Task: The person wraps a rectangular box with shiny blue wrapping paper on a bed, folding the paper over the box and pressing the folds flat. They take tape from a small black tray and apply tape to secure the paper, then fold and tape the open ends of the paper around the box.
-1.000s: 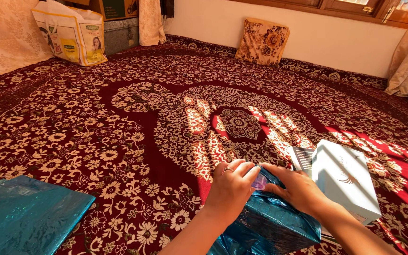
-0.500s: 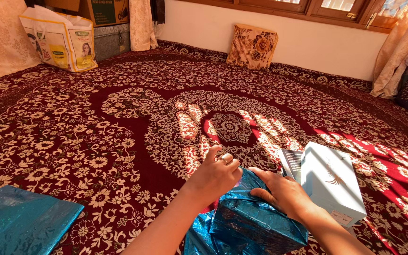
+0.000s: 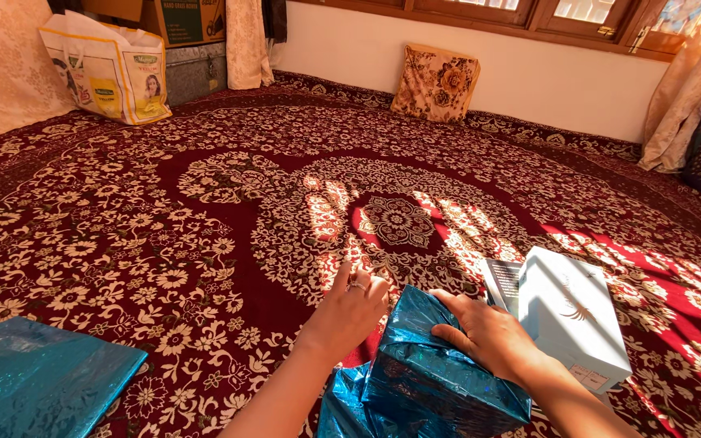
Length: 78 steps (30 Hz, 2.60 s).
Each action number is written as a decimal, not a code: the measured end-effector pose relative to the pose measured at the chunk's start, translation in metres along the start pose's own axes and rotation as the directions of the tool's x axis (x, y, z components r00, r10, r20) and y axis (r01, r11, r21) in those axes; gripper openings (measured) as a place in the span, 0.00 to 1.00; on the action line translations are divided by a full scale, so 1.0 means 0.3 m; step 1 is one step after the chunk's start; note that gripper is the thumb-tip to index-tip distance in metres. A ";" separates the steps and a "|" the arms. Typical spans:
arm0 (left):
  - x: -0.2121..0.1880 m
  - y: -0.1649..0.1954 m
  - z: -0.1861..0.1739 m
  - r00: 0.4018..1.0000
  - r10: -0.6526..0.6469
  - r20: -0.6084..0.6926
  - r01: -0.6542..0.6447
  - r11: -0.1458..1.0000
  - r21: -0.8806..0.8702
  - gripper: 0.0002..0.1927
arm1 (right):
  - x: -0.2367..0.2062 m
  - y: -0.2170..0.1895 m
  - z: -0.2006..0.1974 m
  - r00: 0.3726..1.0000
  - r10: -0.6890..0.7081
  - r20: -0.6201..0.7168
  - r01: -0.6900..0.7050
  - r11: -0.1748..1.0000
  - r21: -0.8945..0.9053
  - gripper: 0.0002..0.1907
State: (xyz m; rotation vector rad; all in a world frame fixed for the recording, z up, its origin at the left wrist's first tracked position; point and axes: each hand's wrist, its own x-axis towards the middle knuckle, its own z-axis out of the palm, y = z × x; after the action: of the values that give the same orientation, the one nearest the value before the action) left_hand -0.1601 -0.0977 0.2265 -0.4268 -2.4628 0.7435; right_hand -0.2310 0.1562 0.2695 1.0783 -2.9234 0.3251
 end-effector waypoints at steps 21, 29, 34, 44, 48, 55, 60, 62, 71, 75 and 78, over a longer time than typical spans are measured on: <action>0.000 0.170 0.035 0.980 -0.185 0.067 0.187 0.982 -0.025 0.33 | -0.104 0.119 -0.129 0.999 -0.016 -0.037 0.023 0.979 0.200 0.40; -0.016 0.251 -0.064 0.980 -0.194 0.052 0.197 0.977 -0.077 0.28 | -0.292 0.129 -0.122 0.925 -0.347 0.155 0.369 0.916 -0.154 0.52; -0.043 0.299 -0.138 0.968 -0.245 0.056 0.250 0.965 -0.084 0.28 | -0.309 0.126 -0.096 0.969 -0.197 0.150 0.218 0.966 -0.140 0.47; -0.120 0.273 -0.180 0.942 -0.293 0.165 0.303 0.952 -0.040 0.33 | -0.332 0.092 -0.049 0.972 -0.224 -0.069 0.218 0.972 -0.090 0.47; -0.135 0.249 -0.187 0.959 -0.268 0.087 0.275 0.959 -0.068 0.37 | -0.363 0.177 -0.066 0.945 -0.225 -0.235 0.181 0.963 -0.198 0.46; -0.151 0.210 -0.200 0.987 -0.162 -0.017 0.160 0.984 -0.075 0.35 | -0.584 0.504 0.009 0.975 0.121 -0.186 -0.161 0.963 -0.216 0.40; -0.169 0.216 -0.206 0.982 -0.171 0.074 0.181 0.972 -0.152 0.37 | -0.823 0.705 0.170 0.954 0.252 -0.161 -0.282 0.937 -0.206 0.38; -0.171 0.219 -0.206 0.980 -0.185 0.077 0.195 0.968 -0.156 0.38 | -0.907 0.751 0.213 0.922 0.375 -0.099 -0.386 0.910 -0.148 0.35; -0.160 0.236 -0.218 0.973 -0.219 0.072 0.229 0.948 -0.221 0.39 | -0.900 0.503 0.384 0.986 0.167 -0.027 -0.167 0.986 0.013 0.26; -0.160 0.235 -0.203 0.969 -0.194 0.154 0.219 0.962 -0.164 0.40 | -0.737 0.240 0.477 1.000 0.000 -0.027 0.005 0.984 0.181 0.21; -0.160 0.233 -0.179 0.973 -0.204 0.112 0.219 0.965 -0.147 0.38 | -0.655 0.044 0.572 0.961 -0.273 -0.050 0.277 0.927 0.252 0.17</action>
State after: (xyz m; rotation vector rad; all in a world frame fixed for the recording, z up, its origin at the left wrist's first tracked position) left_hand -0.0808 -0.0401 0.2048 -0.1837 -2.6163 0.4916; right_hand -0.0786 0.2582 0.0834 1.4898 -2.7175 0.7131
